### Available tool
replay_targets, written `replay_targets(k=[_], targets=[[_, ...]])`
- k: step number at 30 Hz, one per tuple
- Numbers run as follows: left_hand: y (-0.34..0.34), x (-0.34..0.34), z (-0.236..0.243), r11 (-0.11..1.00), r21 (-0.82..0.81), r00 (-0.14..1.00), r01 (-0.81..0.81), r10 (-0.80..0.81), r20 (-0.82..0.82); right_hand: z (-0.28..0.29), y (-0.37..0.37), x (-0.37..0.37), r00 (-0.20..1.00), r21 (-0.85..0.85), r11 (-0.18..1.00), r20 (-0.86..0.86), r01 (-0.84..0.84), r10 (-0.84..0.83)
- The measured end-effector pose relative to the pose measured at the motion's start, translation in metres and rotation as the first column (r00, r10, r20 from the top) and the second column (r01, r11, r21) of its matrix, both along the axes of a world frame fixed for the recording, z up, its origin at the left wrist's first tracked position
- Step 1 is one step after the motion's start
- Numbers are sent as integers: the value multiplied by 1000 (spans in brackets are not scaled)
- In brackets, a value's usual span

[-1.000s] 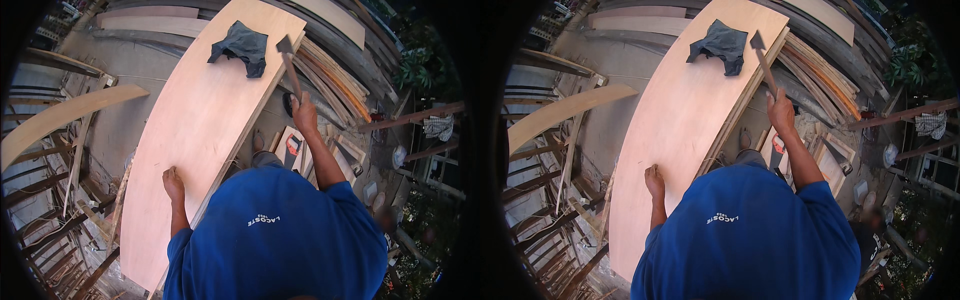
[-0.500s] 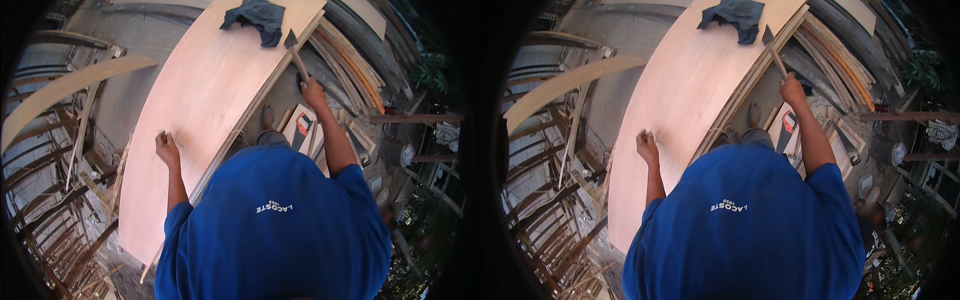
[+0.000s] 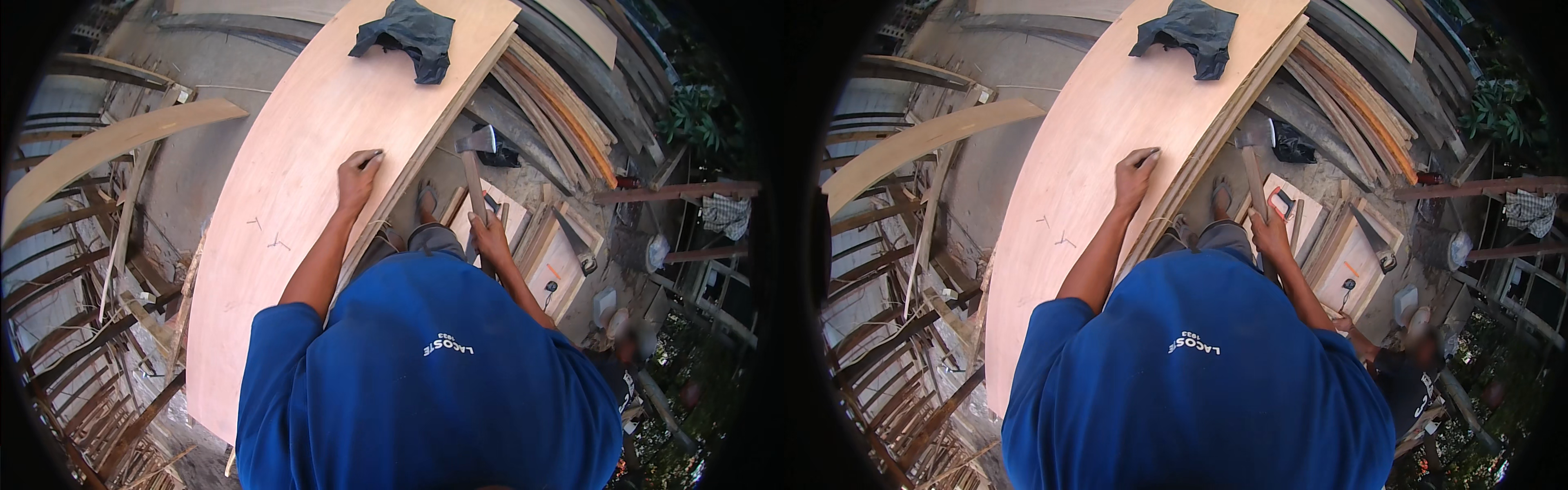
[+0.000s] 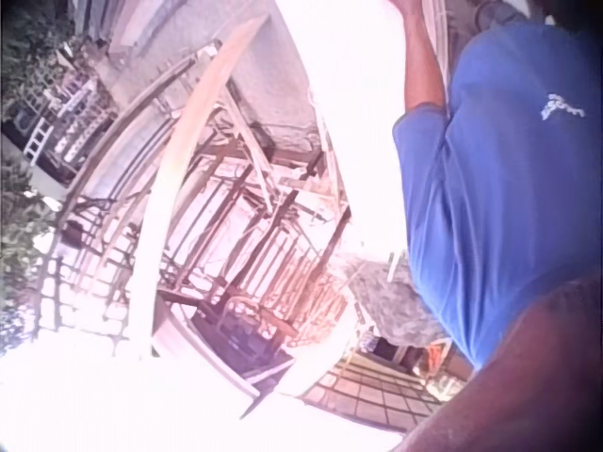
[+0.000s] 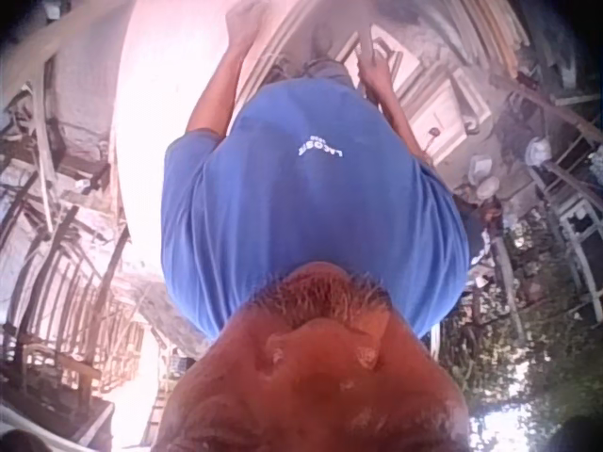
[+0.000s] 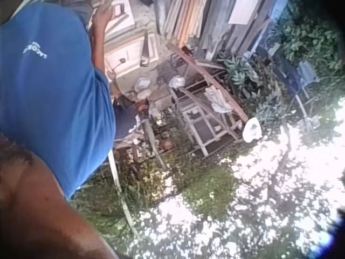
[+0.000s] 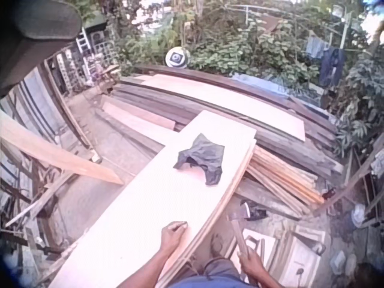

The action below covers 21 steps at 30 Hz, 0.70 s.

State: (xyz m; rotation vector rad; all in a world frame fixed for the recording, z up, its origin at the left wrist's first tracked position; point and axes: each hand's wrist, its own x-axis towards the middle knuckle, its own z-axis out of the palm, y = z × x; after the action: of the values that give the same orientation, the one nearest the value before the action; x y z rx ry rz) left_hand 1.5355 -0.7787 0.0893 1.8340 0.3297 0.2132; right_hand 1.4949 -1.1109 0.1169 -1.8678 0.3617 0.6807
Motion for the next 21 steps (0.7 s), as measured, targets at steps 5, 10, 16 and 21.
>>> replay_targets(k=[5,10,16,21], targets=[[-35,49,-11,997,66,996,38,-42,72,-6,-10,-24,996,-33,999,89,0,3],[-36,49,-23,942,327,970,71,-142,197,37,7,-15,943,-117,992,324,-44,79],[-41,49,-20,917,398,960,34,-141,243,100,31,9,817,-233,959,514,-160,262],[-41,49,-25,905,423,945,43,-174,276,93,56,25,777,-519,810,379,-271,503]])
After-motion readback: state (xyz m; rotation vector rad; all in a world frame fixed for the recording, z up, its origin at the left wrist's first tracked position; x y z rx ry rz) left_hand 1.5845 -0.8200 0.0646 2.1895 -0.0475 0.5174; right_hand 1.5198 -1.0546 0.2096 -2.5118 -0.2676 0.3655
